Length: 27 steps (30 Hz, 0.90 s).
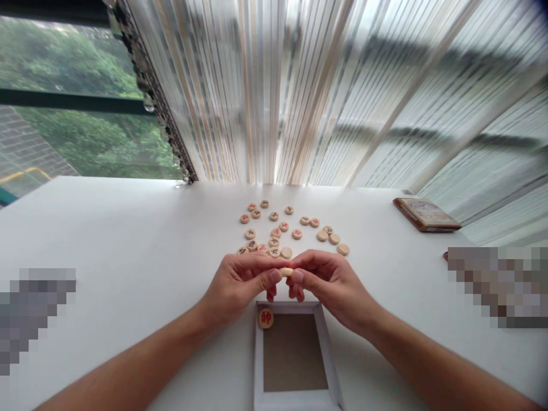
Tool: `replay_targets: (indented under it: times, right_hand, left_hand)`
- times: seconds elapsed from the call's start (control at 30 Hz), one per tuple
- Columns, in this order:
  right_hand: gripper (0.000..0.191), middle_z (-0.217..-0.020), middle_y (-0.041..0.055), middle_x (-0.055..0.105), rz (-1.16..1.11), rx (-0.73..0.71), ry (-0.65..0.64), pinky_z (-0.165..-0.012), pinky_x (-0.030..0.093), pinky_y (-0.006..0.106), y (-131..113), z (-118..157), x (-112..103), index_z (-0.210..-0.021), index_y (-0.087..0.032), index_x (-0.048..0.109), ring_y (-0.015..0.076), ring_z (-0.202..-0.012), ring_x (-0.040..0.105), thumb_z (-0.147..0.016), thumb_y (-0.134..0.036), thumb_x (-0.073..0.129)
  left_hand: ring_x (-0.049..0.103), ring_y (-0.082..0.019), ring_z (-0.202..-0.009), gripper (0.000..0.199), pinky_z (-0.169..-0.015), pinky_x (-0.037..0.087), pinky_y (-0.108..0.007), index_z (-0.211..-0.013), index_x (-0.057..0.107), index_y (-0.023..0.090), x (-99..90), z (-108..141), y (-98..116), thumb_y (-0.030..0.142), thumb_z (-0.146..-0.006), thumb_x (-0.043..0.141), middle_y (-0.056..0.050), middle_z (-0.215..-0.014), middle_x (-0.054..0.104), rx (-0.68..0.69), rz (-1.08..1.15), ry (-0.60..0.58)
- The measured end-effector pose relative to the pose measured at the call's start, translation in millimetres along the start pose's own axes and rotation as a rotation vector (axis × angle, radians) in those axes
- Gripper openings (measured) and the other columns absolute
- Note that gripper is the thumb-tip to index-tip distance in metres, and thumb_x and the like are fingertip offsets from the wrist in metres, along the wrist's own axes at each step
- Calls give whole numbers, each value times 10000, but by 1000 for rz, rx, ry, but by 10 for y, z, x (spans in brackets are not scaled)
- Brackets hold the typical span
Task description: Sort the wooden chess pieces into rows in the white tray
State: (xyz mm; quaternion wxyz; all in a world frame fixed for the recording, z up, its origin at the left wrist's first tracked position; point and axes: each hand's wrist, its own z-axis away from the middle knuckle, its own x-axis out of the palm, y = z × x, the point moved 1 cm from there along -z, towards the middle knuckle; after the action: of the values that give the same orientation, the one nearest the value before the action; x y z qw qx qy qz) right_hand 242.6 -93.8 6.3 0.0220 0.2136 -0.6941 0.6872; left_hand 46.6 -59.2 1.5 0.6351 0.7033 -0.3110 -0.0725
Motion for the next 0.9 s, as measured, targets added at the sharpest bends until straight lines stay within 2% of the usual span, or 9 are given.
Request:
replay_targets:
  times: [0.2,0.5,0.7,0.9]
  right_hand:
    - [195,-737,35,785,-65,44,-22,-557,568,187,5,1,19,-961,-159,841,118,-621,737,-890,-332,899]
    - [200,-732,29,797,-152,114,-22,-545,564,149,-11,-6,35,-957,-171,848,104,-602,749,-845,-308,941]
    - [233,-732,36,812,-152,124,-13,-546,567,148,16,1,20,-970,-167,835,102,-596,743,-816,-288,962]
    - [335,-709,35,806,-117,131,39,-518,551,146,20,3,22,-920,-147,812,101,-554,716,-678,-214,1034]
  left_hand:
    - [664,-107,-513,286,-470,584,-199,-991,899,201,-4,-8,-27,353,-760,975,-61,-713,789,-158,144,29]
    - [698,-97,-504,259,-488,646,-198,-1027,887,228,-7,-2,-32,237,-780,965,-45,-709,813,-173,247,-31]
    - [734,-120,-513,317,-490,654,-191,-1035,879,193,-10,10,-24,163,-737,981,-36,-680,807,-220,237,-5]
    - [776,-148,-562,344,-544,674,-193,-1041,876,165,18,21,8,154,-718,991,-57,-683,817,-267,239,9]
